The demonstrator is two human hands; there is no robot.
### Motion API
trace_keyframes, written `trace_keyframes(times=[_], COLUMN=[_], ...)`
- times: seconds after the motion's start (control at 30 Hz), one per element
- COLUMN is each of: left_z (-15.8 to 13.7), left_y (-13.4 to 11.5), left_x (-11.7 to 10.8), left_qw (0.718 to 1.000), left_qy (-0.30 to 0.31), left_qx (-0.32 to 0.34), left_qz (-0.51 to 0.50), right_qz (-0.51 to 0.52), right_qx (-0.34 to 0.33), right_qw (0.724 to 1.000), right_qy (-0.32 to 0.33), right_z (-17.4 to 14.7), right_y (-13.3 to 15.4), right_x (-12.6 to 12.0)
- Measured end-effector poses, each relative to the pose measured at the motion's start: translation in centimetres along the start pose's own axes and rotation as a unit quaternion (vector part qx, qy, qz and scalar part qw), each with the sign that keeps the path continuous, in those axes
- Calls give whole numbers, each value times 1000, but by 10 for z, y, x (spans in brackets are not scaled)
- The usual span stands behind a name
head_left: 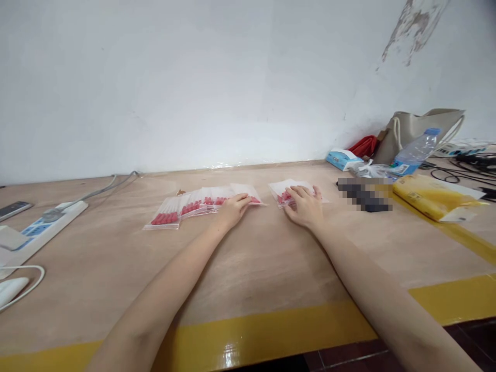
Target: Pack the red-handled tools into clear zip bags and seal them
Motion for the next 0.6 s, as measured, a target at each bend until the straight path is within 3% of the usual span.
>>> trace_keyframes(times=[0.13,0.33,0.47,0.6], left_z=[-4,-20,-29,-33], left_y=[14,16,17,15], left_x=[-12,-18,-14,-17], left_qw=[998,996,996,996], left_qy=[46,75,60,27], left_qx=[-6,-1,-9,-18], left_qz=[30,50,61,82], right_qz=[6,86,179,175], right_qx=[15,26,-68,-162], right_qw=[1000,996,982,971], right_qy=[20,-15,-13,21], right_z=[-1,2,-7,-27], right_y=[-7,-8,17,60], right_x=[12,14,7,4])
Point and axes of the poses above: each hand's wrist, its own z-axis towards the middle knuckle, its own x-axis out of the palm, y = z × x, the point moved 5 cm from there along z, towards the middle knuckle, and after that the axes turned 12 degrees about x, right-handed, at the moved point
